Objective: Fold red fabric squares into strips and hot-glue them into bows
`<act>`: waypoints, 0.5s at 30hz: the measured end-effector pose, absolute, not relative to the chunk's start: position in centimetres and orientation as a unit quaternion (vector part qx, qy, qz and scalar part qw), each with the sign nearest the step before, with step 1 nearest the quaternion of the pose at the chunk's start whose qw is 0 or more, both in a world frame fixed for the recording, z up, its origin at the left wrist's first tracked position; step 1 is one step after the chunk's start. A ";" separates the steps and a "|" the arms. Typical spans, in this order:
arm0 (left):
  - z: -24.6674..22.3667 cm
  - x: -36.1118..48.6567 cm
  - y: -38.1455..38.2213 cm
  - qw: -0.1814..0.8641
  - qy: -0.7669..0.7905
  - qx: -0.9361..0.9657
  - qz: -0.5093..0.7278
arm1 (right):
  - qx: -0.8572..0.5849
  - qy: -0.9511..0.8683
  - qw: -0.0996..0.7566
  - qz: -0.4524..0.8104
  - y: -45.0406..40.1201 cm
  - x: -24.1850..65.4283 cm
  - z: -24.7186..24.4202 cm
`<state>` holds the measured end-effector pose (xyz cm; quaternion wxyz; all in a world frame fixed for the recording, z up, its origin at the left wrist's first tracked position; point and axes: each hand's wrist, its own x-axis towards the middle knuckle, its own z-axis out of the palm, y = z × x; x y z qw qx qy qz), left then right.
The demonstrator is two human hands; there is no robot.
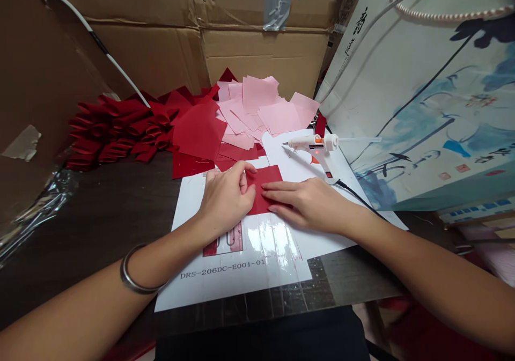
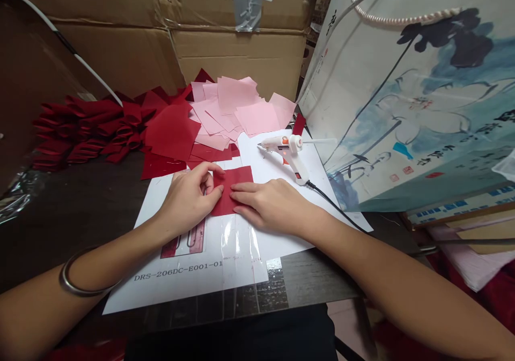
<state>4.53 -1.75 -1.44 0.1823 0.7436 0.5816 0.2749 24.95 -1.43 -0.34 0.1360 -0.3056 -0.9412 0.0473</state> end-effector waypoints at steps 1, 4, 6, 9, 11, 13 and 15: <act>-1.4 4.6 -1.8 0.190 0.576 0.741 0.287 | -0.302 -0.943 0.128 0.054 -1.5 24.9 -0.4; -1.3 4.7 -1.9 0.234 0.547 0.734 0.327 | -0.301 -0.944 0.124 0.052 -1.6 24.8 -0.5; -1.2 4.7 -1.9 0.266 0.527 0.730 0.344 | -0.301 -0.944 0.124 0.049 -1.6 24.8 -0.4; -1.3 4.7 -1.9 0.270 0.515 0.740 0.338 | -0.301 -0.945 0.118 0.050 -1.7 24.7 -0.3; -1.4 4.7 -1.8 0.243 0.512 0.762 0.315 | -0.302 -0.945 0.110 0.055 -1.7 24.7 -0.2; -1.5 4.7 -1.8 0.218 0.507 0.780 0.296 | -0.303 -0.946 0.103 0.061 -1.7 24.7 -0.2; -1.7 4.6 -1.8 0.203 0.509 0.784 0.291 | -0.304 -0.945 0.105 0.057 -1.7 24.7 -0.3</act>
